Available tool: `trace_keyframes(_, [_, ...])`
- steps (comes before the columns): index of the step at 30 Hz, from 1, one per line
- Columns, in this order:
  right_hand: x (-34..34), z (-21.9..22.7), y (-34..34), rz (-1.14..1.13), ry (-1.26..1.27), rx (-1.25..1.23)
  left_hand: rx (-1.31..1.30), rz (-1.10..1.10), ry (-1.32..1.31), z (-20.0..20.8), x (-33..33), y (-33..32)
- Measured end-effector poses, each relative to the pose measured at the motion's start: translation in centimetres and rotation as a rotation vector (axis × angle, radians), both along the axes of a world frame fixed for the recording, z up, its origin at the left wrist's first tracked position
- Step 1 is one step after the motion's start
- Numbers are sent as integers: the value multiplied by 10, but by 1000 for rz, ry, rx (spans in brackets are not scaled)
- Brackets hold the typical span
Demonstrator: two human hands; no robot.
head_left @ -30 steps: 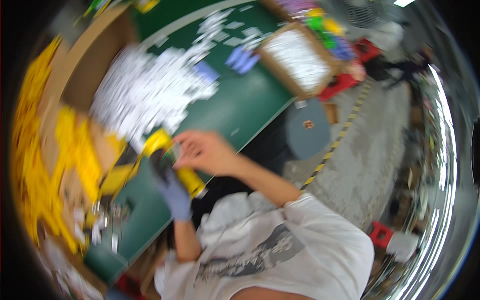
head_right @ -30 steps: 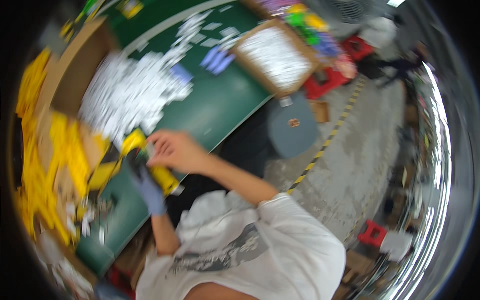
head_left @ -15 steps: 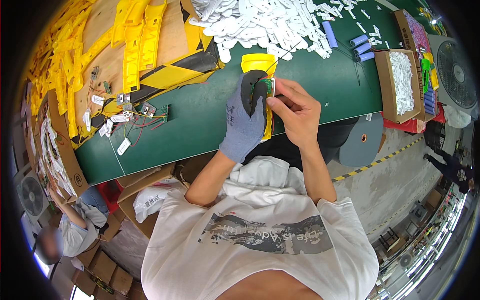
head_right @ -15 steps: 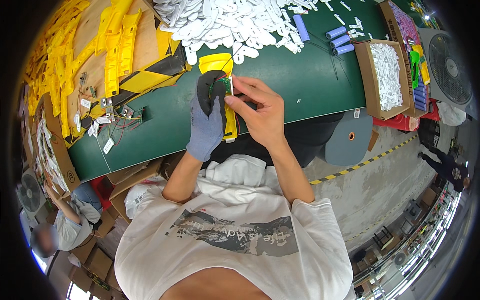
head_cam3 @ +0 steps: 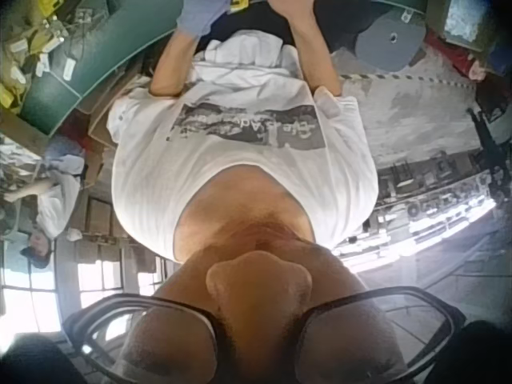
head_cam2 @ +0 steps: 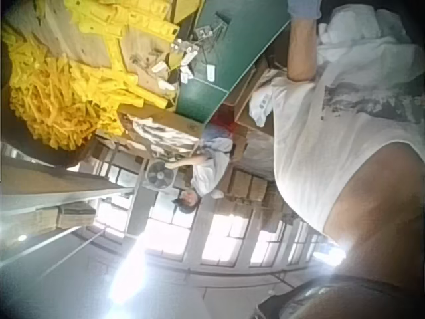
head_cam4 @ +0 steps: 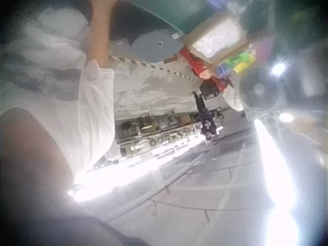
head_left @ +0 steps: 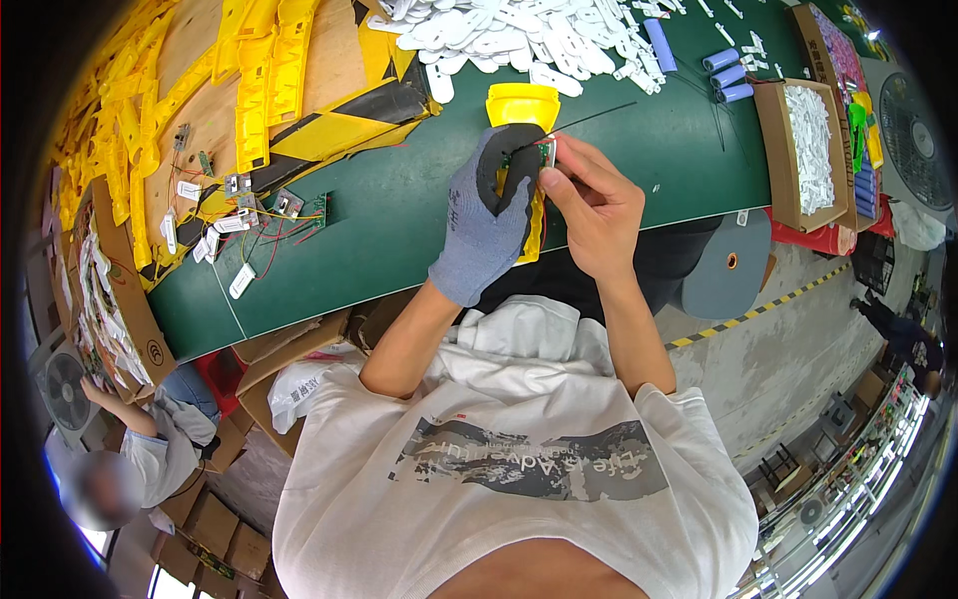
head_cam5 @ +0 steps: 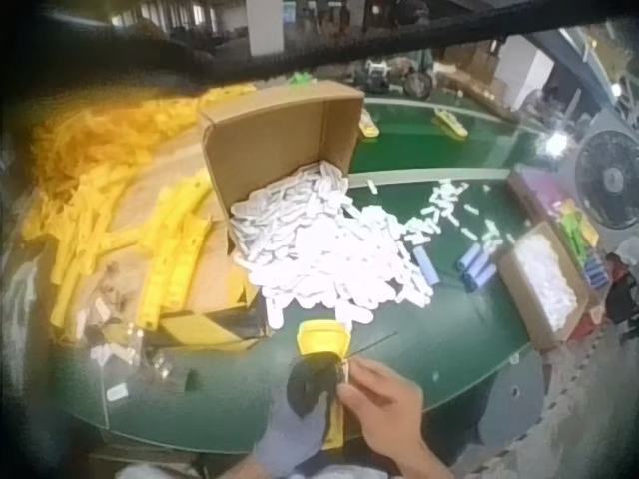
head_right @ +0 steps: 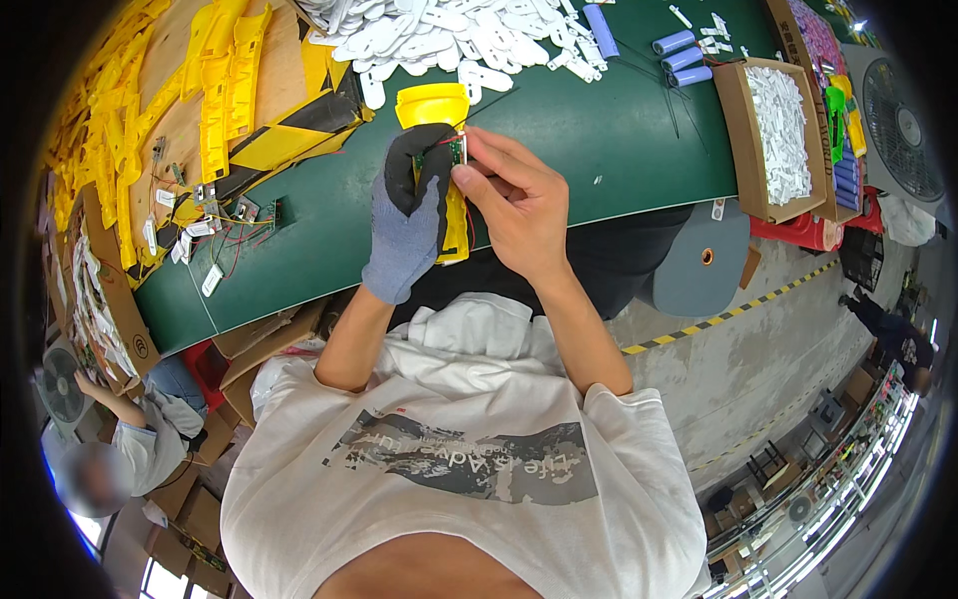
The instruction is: The person assembles a yellow flashlight by hand, combining a flashlight casing, a circuit board, a battery, wiring, and white components.
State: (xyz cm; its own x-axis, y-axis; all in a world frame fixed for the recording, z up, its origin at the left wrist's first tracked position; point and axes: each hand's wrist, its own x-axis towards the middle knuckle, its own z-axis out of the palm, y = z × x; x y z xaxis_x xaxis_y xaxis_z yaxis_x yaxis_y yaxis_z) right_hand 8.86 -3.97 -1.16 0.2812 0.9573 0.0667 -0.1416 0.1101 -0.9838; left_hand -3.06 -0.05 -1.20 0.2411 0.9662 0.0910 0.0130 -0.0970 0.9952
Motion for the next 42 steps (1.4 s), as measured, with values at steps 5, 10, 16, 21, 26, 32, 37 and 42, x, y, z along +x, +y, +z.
trace_keyframes(5, [0, -4, 1, -17, -72, 16, 11, -17, 77, 7, 1, 5])
trace_keyframes(10, [-3, -6, 2, -101, -248, 78, 126, -12, 140, 6, 3, 9])
trace_keyframes(16, [2, -4, 0, -122, -224, 124, 126, 40, 153, 3, 2, 2])
trace_keyframes(21, [-4, -7, -3, -123, -273, 170, 56, 17, 187, -17, -14, -2])
trace_keyframes(26, [3, 4, -14, -73, -169, 174, 35, -29, 173, -2, -4, -7])
trace_keyframes(32, [11, 8, -13, -126, -506, 355, 131, 0, 233, 6, 6, -9])
trace_keyframes(37, [28, 21, -9, 49, -462, 147, 150, 14, 40, 35, 25, 6])
trace_keyframes(42, [24, 20, -27, 138, 198, -159, -176, 294, -223, 23, 39, 17])
